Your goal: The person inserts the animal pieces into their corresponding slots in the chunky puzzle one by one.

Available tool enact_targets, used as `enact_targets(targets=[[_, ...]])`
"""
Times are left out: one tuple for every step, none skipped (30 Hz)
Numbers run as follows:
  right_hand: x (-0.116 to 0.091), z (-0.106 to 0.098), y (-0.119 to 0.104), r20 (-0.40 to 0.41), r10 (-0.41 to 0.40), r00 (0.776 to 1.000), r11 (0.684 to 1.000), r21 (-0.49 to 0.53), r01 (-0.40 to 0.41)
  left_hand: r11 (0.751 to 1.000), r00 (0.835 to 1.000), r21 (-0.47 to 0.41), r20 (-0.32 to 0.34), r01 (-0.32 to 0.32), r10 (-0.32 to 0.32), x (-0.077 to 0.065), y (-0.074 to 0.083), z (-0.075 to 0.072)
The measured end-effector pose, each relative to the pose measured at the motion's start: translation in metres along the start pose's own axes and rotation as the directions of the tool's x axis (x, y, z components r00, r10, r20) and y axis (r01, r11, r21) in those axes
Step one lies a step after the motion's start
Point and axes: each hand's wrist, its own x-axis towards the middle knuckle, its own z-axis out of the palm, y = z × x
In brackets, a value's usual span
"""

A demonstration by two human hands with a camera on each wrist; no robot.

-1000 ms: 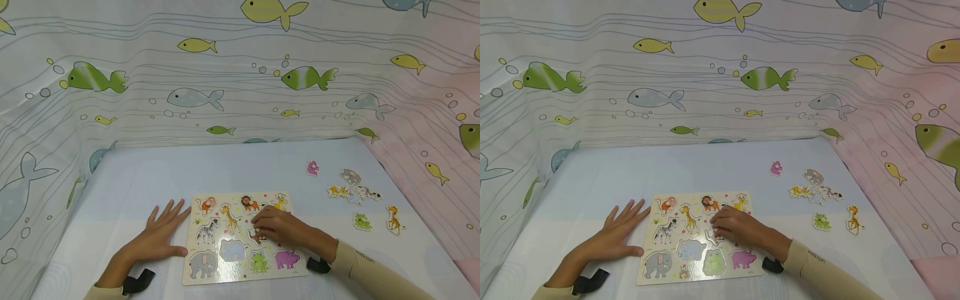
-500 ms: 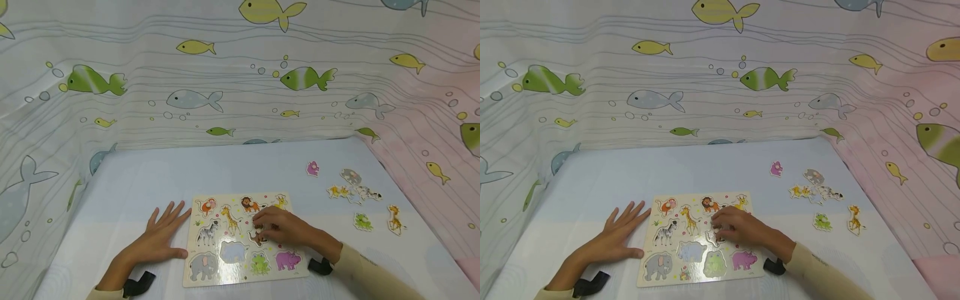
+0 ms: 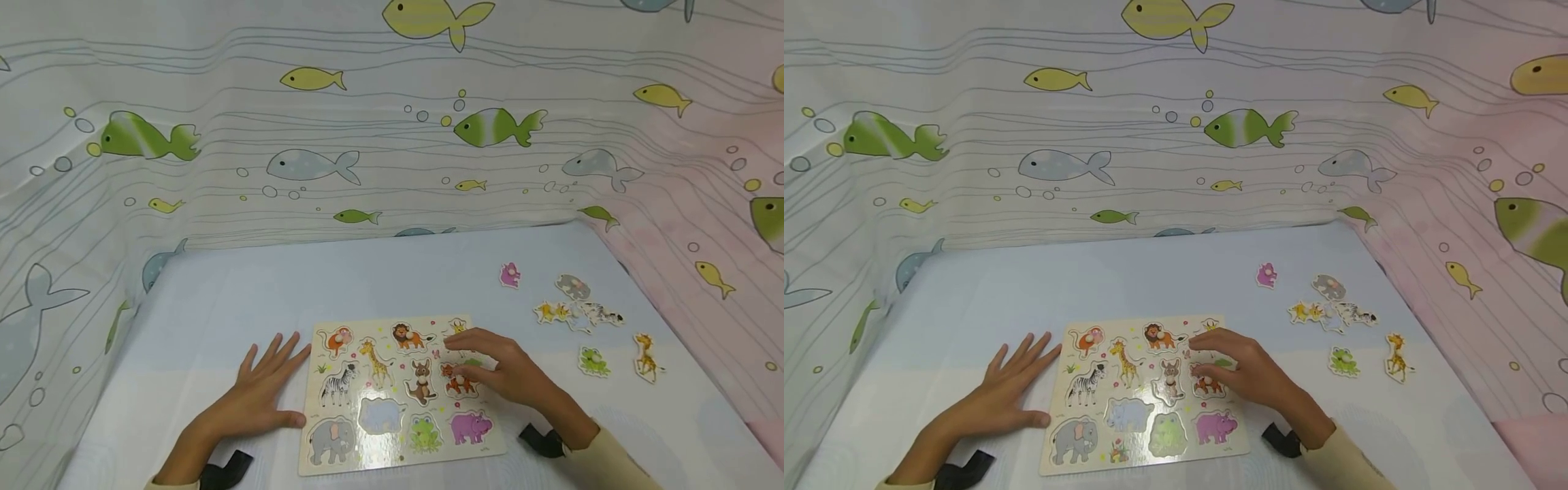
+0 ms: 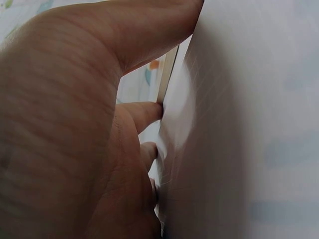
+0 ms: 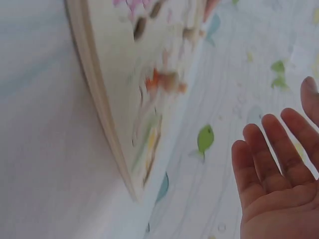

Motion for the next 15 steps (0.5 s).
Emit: enact_targets(targets=[[-0.003, -0.004, 0.000, -0.025, 0.008, 1.000, 1.000, -0.015, -0.009, 1.000, 1.000, -0.003, -0.002, -0.003, 0.003, 0.000, 0.000, 0.000], [-0.005, -0.009, 0.001, -0.050, 0.017, 0.999, 0.999, -0.032, -0.018, 1.000, 1.000, -0.004, -0.002, -0.006, 0.006, 0.000, 0.001, -0.001], [-0.008, -0.014, 0.001, -0.071, 0.032, 0.997, 0.998, -0.043, -0.035, 1.000, 1.000, -0.004, -0.003, -0.009, 0.009, 0.001, 0.001, -0.001], [-0.011, -0.019, 0.002, -0.092, 0.047, 0.995, 0.997, -0.054, -0.052, 1.000, 1.000, -0.006, -0.002, -0.008, 0.008, 0.001, 0.001, -0.002], [-0.014, -0.024, 0.003, -0.115, 0.050, 0.992, 0.996, -0.065, -0.058, 1.000, 1.000, -0.008, -0.001, -0.007, 0.007, 0.001, 0.002, -0.003], [-0.017, -0.029, 0.004, -0.129, 0.068, 0.989, 0.994, -0.071, -0.078, 1.000, 1.000, -0.008, -0.003, -0.008, 0.008, 0.001, 0.002, -0.003], [-0.020, -0.035, 0.006, -0.143, 0.080, 0.986, 0.992, -0.082, -0.093, 1.000, 1.000, -0.008, -0.003, -0.008, 0.008, 0.000, 0.002, -0.004], [-0.024, -0.040, 0.008, -0.157, 0.089, 0.984, 0.991, -0.083, -0.103, 1.000, 1.000, -0.010, -0.005, -0.008, 0.008, 0.000, 0.002, -0.004], [-0.028, -0.046, 0.009, -0.173, 0.093, 0.981, 0.989, -0.094, -0.111, 1.000, 1.000, -0.013, -0.006, -0.009, 0.009, 0.000, 0.002, -0.003], [-0.032, -0.051, 0.010, -0.189, 0.094, 0.977, 0.988, -0.107, -0.116, 1.000, 1.000, -0.015, -0.007, -0.011, 0.011, 0.000, 0.001, -0.003], [-0.037, -0.057, 0.011, -0.206, 0.097, 0.974, 0.985, -0.119, -0.123, 1.000, 1.000, -0.016, -0.009, -0.016, 0.016, 0.000, 0.001, -0.002], [-0.042, -0.062, 0.012, -0.223, 0.102, 0.969, 0.983, -0.125, -0.132, 1.000, 1.000, -0.013, -0.010, -0.020, 0.020, 0.000, 0.000, -0.002], [-0.047, -0.067, 0.013, -0.245, 0.106, 0.964, 0.980, -0.138, -0.143, 1.000, 1.000, -0.012, -0.009, -0.022, 0.022, -0.001, 0.000, -0.001], [-0.051, -0.072, 0.013, -0.265, 0.123, 0.956, 0.976, -0.141, -0.165, 1.000, 1.000, -0.010, -0.011, -0.024, 0.024, -0.001, 0.000, -0.001], [-0.056, -0.077, 0.014, -0.287, 0.145, 0.947, 0.969, -0.152, -0.195, 1.000, 1.000, -0.004, -0.010, -0.025, 0.025, -0.001, -0.001, -0.001]])
